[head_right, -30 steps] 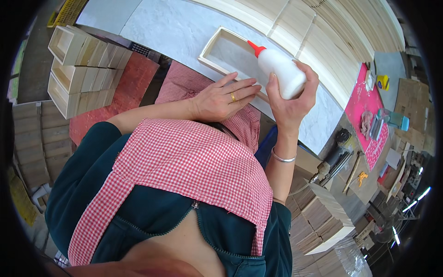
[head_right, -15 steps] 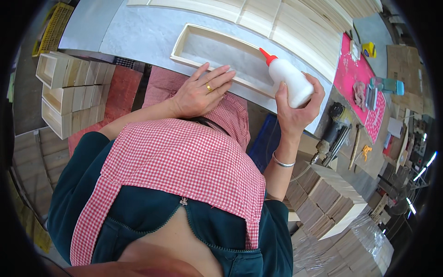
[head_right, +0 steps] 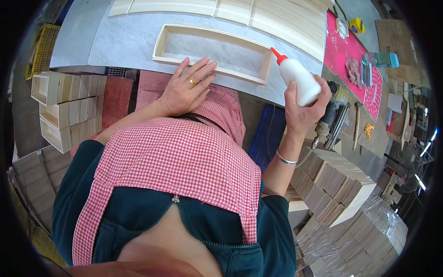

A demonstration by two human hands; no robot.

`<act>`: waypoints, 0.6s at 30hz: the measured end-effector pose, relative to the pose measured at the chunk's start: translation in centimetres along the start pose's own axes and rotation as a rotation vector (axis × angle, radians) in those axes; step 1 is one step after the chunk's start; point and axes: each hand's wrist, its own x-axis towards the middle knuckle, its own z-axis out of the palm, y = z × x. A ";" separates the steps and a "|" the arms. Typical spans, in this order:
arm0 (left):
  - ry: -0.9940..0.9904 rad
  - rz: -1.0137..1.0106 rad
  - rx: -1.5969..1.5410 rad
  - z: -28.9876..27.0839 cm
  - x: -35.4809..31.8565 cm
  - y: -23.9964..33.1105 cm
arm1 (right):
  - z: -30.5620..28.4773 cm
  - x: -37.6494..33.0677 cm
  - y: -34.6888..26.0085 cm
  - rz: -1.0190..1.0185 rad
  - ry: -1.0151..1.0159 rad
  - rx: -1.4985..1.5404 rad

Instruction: Assembling wooden trays using glue and a pneumatic nail gun.

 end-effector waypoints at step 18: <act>0.017 0.001 0.007 0.5 -0.1 0.0 | -4.6 -3.2 -2.5 0.064 -0.073 -0.058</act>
